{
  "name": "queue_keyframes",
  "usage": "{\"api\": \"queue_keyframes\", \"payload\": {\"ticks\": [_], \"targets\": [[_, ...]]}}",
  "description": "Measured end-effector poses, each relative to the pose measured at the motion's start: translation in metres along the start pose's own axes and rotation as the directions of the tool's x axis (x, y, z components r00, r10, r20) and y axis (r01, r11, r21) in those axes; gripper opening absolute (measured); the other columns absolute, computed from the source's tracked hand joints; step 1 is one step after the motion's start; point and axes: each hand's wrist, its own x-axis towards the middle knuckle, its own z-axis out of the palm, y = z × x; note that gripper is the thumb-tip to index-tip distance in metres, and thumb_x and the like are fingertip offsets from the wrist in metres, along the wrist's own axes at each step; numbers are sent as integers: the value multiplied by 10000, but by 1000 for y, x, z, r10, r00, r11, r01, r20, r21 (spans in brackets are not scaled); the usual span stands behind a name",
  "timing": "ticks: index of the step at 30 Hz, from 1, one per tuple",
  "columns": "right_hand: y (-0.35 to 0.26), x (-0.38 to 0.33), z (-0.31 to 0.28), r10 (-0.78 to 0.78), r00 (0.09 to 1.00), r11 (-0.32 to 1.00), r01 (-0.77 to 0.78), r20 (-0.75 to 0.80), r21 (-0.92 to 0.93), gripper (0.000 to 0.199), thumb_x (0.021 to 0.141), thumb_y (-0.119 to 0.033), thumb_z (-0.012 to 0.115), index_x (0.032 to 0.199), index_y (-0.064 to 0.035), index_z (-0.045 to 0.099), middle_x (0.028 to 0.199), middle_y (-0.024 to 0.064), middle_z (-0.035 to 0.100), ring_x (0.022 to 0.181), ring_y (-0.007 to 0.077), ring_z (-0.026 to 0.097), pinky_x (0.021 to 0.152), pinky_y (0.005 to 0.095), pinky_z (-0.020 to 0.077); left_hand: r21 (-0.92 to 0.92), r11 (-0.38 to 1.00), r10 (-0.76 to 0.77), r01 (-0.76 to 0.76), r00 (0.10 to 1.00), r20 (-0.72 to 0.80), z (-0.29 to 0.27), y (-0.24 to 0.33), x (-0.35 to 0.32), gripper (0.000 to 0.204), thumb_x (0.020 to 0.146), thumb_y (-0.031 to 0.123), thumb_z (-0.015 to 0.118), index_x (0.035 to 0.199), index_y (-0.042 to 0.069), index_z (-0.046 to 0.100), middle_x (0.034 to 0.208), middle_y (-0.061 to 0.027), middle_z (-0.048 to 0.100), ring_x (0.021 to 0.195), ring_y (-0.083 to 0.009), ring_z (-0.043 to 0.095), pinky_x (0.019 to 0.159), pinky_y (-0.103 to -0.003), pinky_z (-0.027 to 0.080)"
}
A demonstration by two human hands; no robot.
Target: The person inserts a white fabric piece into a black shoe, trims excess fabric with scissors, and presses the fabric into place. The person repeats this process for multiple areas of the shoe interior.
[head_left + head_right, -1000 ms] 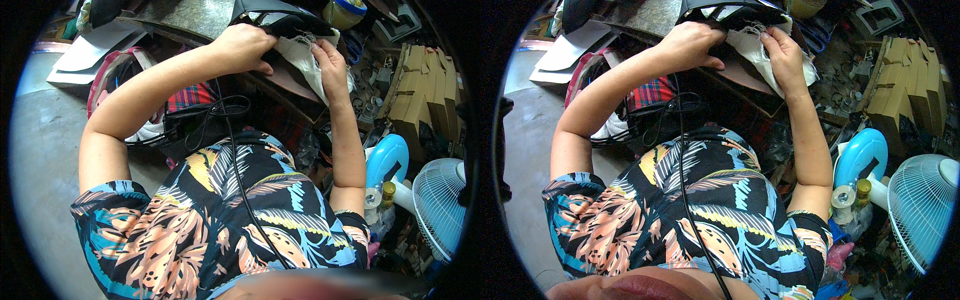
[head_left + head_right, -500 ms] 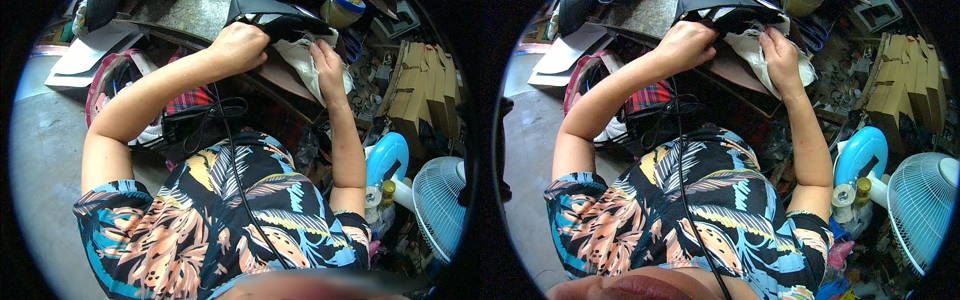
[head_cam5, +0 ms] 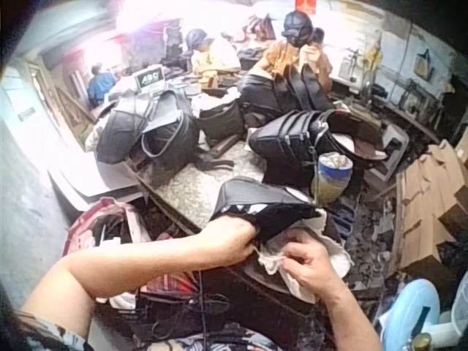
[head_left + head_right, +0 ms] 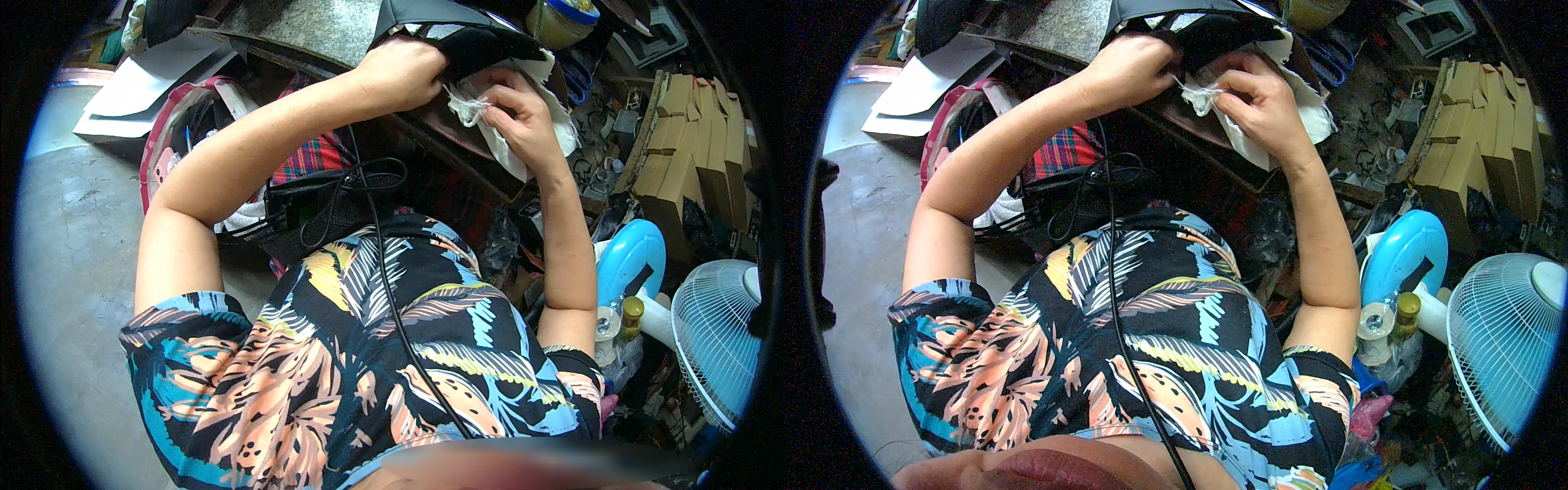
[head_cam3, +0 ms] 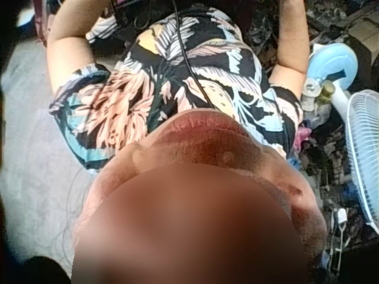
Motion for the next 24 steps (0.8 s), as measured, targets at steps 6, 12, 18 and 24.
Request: {"api": "queue_keyframes", "payload": {"ticks": [6, 12, 18, 24], "targets": [[5, -6, -5, -58, 993, 997, 52, 103, 63, 156, 864, -38, 630, 1003, 9, 682, 865, 66, 681, 807, 139, 629, 758, 278, 503, -98, 995, -5, 7, 1000, 22, 3, -5, 1, 220, 817, 199, 657, 945, 28, 711, 894, -223, 697, 866, -379, 697, 783, -476, 566], [11, -1, -2, 91, 990, 929, -46, -107, 367, 167, 978, -80, 561, 1106, -13, 644, 968, 20, 678, 881, 75, 587, 790, 241, 493, -95, 994, 64, -57, 995, 77, -3, -9, -1, 237, 795, 206, 686, 953, 31, 707, 886, -214, 696, 875, -371, 694, 789, -467, 562], [-24, -11, -22, 121, 977, 970, -154, 177, 186, 200, 986, -113, 565, 1140, -2, 629, 1037, 53, 670, 966, 118, 603, 864, 280, 491, -128, 992, 23, -19, 999, 33, 0, -8, -3, 424, 764, 226, 715, 1144, 56, 632, 971, -218, 699, 924, -392, 685, 800, -471, 553], [-35, -12, -103, 90, 972, 996, -91, -216, 9, 236, 974, -181, 607, 1099, 10, 667, 990, 100, 718, 928, 173, 666, 870, 309, 512, -94, 995, 27, -18, 996, 89, 3, -4, 2, 414, 883, 253, 662, 1238, 67, 561, 1096, -225, 673, 1010, -406, 655, 874, -476, 531]]}}
